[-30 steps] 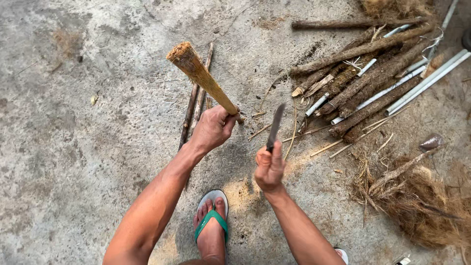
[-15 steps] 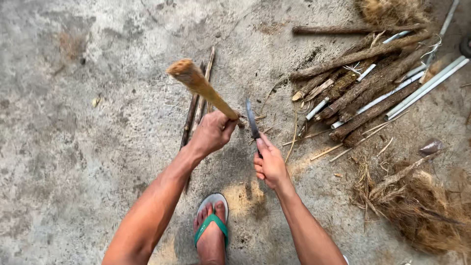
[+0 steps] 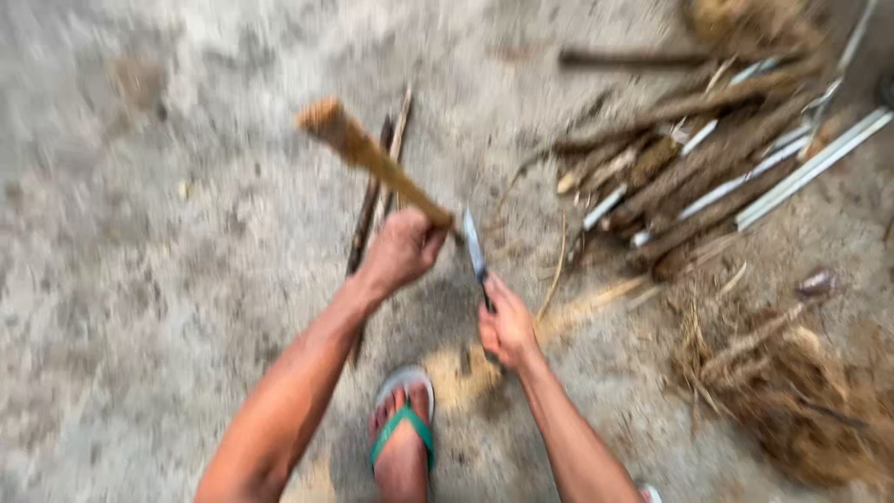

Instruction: The person uses a knife to shave and smooth a wooden stick, removing bark and shaping the wood. The person holds the stick with one hand and uses the knife with the other to peel away layers of the wood surface. The person works on a concrete floor surrounded by other sticks and fibrous material.

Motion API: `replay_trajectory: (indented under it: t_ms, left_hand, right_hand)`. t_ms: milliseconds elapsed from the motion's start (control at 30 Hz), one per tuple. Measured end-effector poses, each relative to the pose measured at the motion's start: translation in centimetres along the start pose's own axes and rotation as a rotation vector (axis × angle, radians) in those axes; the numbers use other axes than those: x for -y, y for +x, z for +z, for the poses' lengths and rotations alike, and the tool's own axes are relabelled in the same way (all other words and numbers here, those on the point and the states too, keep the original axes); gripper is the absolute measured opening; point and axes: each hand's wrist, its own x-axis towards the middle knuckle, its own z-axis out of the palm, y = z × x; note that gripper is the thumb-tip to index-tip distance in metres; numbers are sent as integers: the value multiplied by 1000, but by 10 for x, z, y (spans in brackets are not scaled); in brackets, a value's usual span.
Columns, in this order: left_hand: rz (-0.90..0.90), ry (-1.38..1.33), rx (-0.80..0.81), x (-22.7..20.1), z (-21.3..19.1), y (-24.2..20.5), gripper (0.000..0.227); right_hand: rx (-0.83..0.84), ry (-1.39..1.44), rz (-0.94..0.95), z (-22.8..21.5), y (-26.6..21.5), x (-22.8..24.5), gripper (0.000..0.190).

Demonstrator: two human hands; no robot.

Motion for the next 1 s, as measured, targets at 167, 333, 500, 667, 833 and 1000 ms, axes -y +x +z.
replay_trajectory:
  t_ms: [167,333,500,667,833,1000]
  left_hand:
    - [-109,-107,29,-2,-4,-7,15]
    - [-301,-104,126,0,-11,-5,14]
    - [-16,-204,56,17,-22,-12,14]
    - [-195,-231,229,20,-27,-22,12]
    - [-170,-226,233,21,-29,-23,14]
    - [-117,-232,188,22,-26,-24,13]
  right_hand:
    - [-67,-123,-219,-6,16,-17,51]
    - [-139,-497,-500,-8,20,-28,49]
    - [-216,-794,-714,-4,19,-27,43]
    - [-272,-764,-796,17,-8,-13,45]
    - [-241,-926,-1318,29,-11,-7,39]
    - [-241,-689,-325,17,6,-9,50]
